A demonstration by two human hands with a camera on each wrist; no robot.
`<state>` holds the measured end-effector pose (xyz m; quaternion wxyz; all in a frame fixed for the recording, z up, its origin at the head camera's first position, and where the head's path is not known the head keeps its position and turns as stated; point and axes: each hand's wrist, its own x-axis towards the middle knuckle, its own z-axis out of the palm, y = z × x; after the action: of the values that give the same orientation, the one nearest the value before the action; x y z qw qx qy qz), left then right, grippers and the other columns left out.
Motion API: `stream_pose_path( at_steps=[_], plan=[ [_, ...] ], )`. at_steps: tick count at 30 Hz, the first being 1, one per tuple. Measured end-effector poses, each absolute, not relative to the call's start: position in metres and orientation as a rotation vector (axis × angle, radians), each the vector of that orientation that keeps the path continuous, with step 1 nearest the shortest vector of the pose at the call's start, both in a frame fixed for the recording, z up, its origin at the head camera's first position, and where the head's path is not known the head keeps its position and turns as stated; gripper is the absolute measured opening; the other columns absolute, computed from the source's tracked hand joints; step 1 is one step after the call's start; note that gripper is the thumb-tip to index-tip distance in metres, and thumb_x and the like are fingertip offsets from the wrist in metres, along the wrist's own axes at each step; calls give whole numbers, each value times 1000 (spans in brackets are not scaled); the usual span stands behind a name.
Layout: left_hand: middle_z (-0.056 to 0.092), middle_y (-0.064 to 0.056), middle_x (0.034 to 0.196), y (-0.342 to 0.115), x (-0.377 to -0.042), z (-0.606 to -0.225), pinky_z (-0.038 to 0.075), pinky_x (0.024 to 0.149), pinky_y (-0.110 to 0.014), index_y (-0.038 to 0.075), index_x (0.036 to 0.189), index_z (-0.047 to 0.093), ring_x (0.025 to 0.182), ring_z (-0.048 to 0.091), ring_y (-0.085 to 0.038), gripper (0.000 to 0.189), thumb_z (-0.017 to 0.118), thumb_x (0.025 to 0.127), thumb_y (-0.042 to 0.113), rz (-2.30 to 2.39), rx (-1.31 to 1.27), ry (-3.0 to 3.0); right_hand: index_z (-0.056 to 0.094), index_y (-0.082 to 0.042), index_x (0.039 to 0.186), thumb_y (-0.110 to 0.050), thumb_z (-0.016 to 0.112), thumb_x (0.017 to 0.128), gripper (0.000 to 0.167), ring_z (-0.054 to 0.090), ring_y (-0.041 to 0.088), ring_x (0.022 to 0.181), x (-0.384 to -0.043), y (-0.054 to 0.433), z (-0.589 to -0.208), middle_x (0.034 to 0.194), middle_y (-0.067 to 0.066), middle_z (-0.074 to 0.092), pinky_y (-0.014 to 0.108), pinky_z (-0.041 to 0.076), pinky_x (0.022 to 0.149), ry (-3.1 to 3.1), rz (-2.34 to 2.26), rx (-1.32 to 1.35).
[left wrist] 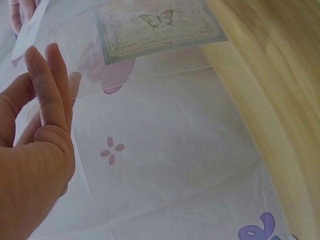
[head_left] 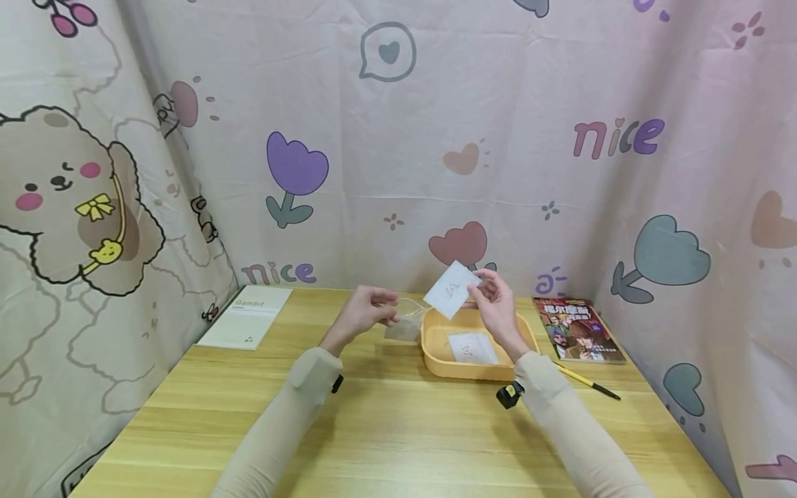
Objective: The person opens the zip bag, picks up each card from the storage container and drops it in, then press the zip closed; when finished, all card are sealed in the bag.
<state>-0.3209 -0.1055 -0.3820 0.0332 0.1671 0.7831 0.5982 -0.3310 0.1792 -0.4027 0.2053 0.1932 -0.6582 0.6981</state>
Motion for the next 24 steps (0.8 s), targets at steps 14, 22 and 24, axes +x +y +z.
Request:
stream_pose_path(
  at_steps=[14,22,24],
  plan=[
    [65,-31,117,-107,-320,-382,64,73,-38,-12,122,61,77,74,-25,34,67,89,-3,1842,522,2397,44,-3,110,5,59,94,23,65,14,74,-326,156,-402,90,4,62,39,64,76,-1746,2039,638],
    [66,-30,116,-104,-320,-377,64,74,-38,-13,121,61,76,74,-23,34,67,89,-3,1827,522,2403,36,8,115,6,56,95,28,68,19,81,-327,148,-396,101,7,61,40,63,81,-1751,2018,694],
    [67,-28,115,-104,-323,-381,64,72,-38,-11,121,62,74,73,-21,34,69,88,-2,1841,522,2401,36,7,115,5,56,96,28,68,20,82,-328,145,-394,104,8,62,45,62,83,-1759,2005,719]
  ],
)
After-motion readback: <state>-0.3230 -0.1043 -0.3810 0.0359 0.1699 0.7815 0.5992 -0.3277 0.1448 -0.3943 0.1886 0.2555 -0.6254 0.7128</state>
